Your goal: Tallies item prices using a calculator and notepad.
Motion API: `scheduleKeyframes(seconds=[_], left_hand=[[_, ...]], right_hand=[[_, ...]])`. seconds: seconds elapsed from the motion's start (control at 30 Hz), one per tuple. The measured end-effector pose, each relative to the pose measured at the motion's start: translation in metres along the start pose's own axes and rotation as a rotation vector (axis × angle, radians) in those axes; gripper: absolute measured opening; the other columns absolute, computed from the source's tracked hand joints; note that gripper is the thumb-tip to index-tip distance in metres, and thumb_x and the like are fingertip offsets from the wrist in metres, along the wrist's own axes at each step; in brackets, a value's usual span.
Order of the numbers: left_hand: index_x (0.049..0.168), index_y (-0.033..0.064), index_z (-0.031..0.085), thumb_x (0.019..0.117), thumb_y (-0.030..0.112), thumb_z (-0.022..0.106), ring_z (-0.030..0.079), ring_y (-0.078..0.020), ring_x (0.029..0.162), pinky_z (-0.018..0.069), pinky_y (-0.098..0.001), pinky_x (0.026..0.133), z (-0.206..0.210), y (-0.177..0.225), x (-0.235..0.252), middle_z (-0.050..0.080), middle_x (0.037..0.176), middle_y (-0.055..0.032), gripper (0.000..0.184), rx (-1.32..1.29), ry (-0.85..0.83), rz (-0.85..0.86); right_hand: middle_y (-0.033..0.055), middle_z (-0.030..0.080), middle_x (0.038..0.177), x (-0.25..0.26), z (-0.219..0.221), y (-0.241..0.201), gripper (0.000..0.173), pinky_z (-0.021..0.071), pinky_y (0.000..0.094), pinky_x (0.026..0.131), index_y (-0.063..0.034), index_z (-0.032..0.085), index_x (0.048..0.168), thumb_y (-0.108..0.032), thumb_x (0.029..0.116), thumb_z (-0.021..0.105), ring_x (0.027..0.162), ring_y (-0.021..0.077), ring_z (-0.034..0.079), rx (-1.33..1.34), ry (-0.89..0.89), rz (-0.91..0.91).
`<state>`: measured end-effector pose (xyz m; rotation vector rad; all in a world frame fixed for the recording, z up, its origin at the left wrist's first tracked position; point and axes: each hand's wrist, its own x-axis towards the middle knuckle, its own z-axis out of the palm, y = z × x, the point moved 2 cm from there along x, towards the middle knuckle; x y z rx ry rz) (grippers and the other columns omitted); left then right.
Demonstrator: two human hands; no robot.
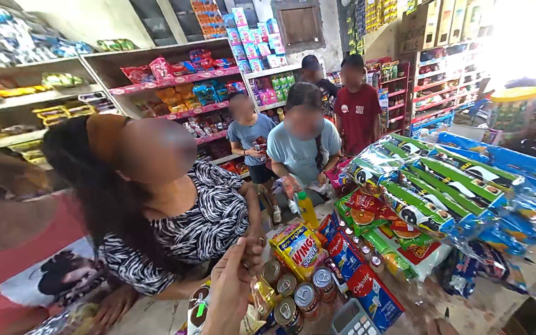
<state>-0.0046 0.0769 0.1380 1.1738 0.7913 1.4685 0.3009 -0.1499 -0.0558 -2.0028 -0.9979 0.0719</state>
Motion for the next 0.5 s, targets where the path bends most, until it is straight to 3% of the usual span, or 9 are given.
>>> scheduleKeyframes(seconds=[0.1,0.17,0.23,0.27,0.33,0.37,0.43,0.5], left_hand=[[0.093,0.011,0.072,0.1105,0.019,0.036,0.066,-0.0028,0.058,0.0565,-0.017,0.055,-0.003,0.011,0.0,0.073,0.073,0.0026,0.04,0.006,-0.022,0.006],[0.093,0.0106,0.071,0.1107,0.018,0.035,0.066,-0.0027,0.057,0.0564,-0.017,0.054,-0.007,0.016,-0.002,0.072,0.072,0.003,0.04,0.004,-0.025,-0.012],[0.091,0.0104,0.071,0.1103,0.017,0.035,0.065,-0.0027,0.056,0.0559,-0.0168,0.054,-0.012,0.018,-0.002,0.072,0.071,0.0028,0.041,-0.009,-0.037,-0.026],[0.09,0.0106,0.071,0.1101,0.017,0.035,0.065,-0.0024,0.055,0.0557,-0.0165,0.053,-0.014,0.018,-0.003,0.072,0.071,0.0031,0.041,-0.011,-0.044,-0.027],[0.088,0.0112,0.071,0.1099,0.017,0.035,0.064,-0.0019,0.055,0.0553,-0.0161,0.053,-0.018,0.02,-0.004,0.071,0.07,0.0036,0.042,-0.006,-0.048,-0.034],[0.087,0.0115,0.07,0.1101,0.017,0.035,0.064,-0.0016,0.055,0.0552,-0.0159,0.053,-0.019,0.022,-0.004,0.071,0.069,0.0039,0.042,-0.002,-0.044,-0.04],[0.086,0.0117,0.07,0.1105,0.016,0.034,0.064,-0.0015,0.055,0.0554,-0.0157,0.054,-0.021,0.024,-0.006,0.071,0.069,0.0039,0.044,-0.007,-0.043,-0.047],[0.086,0.0117,0.07,0.1104,0.016,0.032,0.064,-0.0016,0.055,0.0553,-0.0156,0.054,-0.023,0.026,-0.008,0.071,0.068,0.0036,0.045,-0.025,-0.051,-0.041]], right_hand=[[0.0148,0.074,0.091,-0.001,0.047,0.071,0.04,0.0575,0.042,0.084,0.0004,0.075,0.096,-0.032,0.1049,0.054,0.091,0.0257,0.072,0.032,-0.085,-0.018],[0.0116,0.073,0.088,-0.005,0.062,0.088,0.042,0.0581,0.0392,0.079,-0.0027,0.074,0.094,-0.036,0.1059,0.052,0.086,0.0226,0.072,0.007,-0.016,-0.066],[0.0132,0.072,0.079,-0.01,0.046,0.049,0.032,0.0581,0.0361,0.073,0.0012,0.073,0.084,-0.023,0.1008,0.06,0.077,0.0236,0.071,-0.023,0.158,-0.048],[0.0169,0.074,0.092,-0.01,0.008,-0.006,0.025,0.0561,0.0374,0.089,0.0069,0.074,0.095,-0.014,0.101,0.06,0.092,0.0259,0.073,-0.051,-0.033,0.158],[0.0188,0.071,0.077,-0.02,-0.009,-0.052,0.019,0.0584,0.0375,0.076,0.0115,0.071,0.083,-0.004,0.0914,0.065,0.075,0.0283,0.072,-0.112,0.271,-0.02],[0.0187,0.07,0.074,-0.022,-0.014,-0.065,0.018,0.0585,0.0376,0.073,0.0122,0.07,0.08,-0.003,0.0896,0.066,0.071,0.0284,0.072,-0.13,0.327,-0.064],[0.0189,0.071,0.075,-0.02,-0.015,-0.064,0.019,0.0587,0.0377,0.076,0.0115,0.071,0.081,-0.005,0.0889,0.067,0.074,0.0289,0.073,-0.128,0.251,0.026],[0.0181,0.075,0.094,-0.014,0.002,-0.018,0.027,0.0545,0.0374,0.092,0.0074,0.074,0.097,-0.017,0.1004,0.062,0.096,0.0276,0.073,-0.083,-0.05,0.184]])
